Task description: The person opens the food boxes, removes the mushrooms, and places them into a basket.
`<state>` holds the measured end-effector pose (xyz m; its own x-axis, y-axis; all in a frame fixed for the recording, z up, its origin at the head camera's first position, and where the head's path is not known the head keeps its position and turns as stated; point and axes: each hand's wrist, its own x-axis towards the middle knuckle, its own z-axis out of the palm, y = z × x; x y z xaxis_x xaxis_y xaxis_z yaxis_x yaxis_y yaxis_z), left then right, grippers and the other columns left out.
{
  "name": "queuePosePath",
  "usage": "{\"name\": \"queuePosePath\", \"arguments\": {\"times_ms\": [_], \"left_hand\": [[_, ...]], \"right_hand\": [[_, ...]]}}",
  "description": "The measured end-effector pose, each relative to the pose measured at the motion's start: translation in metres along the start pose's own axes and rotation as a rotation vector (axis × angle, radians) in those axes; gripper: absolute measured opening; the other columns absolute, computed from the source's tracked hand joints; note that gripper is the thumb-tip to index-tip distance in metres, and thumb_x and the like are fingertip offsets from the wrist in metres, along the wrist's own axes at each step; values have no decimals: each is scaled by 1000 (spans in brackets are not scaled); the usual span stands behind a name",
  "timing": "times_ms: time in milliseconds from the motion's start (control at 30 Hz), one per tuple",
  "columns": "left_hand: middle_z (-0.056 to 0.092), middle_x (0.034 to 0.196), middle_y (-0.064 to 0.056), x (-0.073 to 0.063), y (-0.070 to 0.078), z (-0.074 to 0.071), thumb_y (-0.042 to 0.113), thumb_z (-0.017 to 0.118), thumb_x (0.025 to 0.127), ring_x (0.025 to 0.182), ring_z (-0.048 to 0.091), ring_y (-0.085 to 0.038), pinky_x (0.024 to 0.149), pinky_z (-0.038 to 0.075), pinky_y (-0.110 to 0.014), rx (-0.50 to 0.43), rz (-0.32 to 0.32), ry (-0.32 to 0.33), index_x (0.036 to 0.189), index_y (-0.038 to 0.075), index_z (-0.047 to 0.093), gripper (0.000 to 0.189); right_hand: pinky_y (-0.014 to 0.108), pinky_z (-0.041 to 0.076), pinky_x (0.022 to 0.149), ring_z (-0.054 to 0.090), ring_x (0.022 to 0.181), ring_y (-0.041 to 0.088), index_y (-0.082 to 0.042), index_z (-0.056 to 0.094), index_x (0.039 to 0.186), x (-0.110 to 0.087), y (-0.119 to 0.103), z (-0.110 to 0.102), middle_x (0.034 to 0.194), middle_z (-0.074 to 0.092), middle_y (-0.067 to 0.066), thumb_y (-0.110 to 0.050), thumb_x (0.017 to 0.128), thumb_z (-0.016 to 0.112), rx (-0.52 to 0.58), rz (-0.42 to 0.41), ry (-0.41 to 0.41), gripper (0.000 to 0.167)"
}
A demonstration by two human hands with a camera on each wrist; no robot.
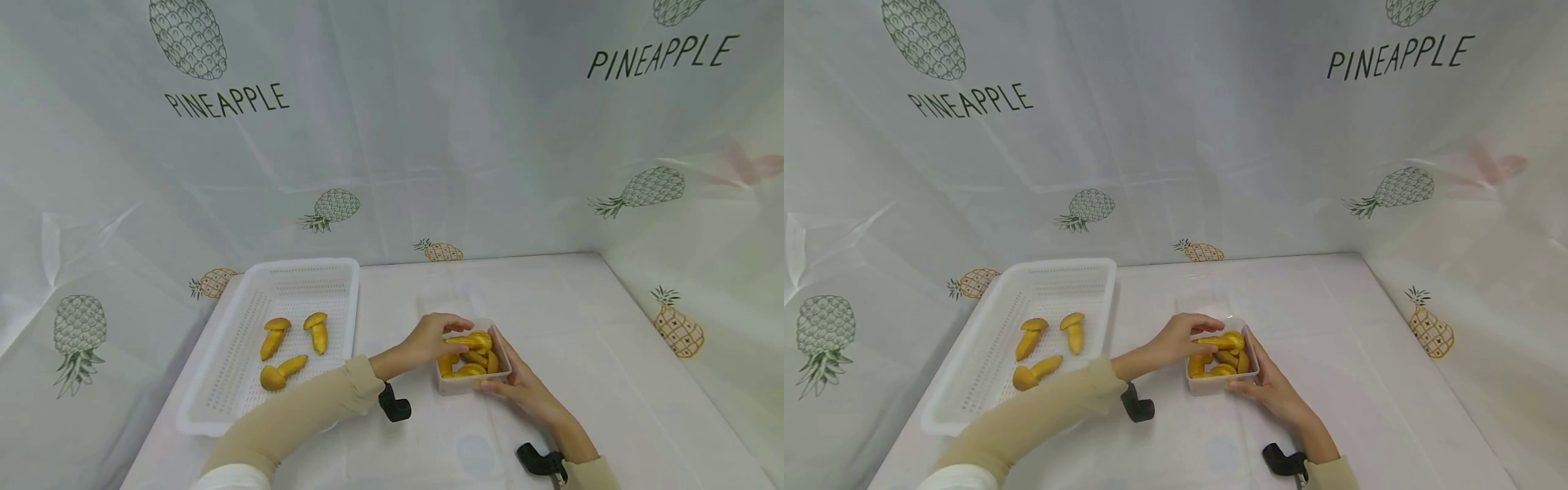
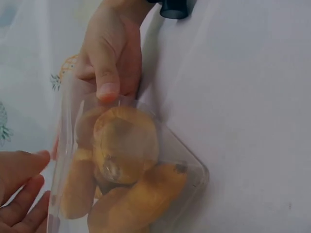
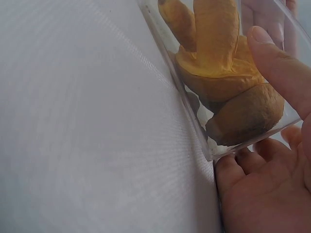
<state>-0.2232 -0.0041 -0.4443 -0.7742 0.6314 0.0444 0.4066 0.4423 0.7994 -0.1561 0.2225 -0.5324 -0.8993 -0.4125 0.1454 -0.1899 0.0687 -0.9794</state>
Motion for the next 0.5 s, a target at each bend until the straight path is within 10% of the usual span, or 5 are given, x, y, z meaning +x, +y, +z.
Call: {"name": "queuePosePath", "arguments": {"times_ms": [200, 500], "left_hand": [[66, 128, -1, 5, 2, 5, 10, 76, 89, 118, 61, -13, 99, 48, -23, 119, -7, -7, 127, 6, 67, 39], [71, 117, -2, 13, 0, 6, 12, 79, 86, 108, 66, -11, 95, 48, -21, 216, 23, -15, 119, 7, 73, 34]], "right_hand": [[11, 31, 104, 3, 142, -11, -21, -1, 162, 0, 1, 0, 166, -7, 14, -4, 91, 72, -12, 11, 9, 103], [9, 27, 104, -10, 148, 33, -16, 0, 162, -1, 2, -1, 165, -7, 18, -2, 91, 71, -35, -2, 22, 101]]}}
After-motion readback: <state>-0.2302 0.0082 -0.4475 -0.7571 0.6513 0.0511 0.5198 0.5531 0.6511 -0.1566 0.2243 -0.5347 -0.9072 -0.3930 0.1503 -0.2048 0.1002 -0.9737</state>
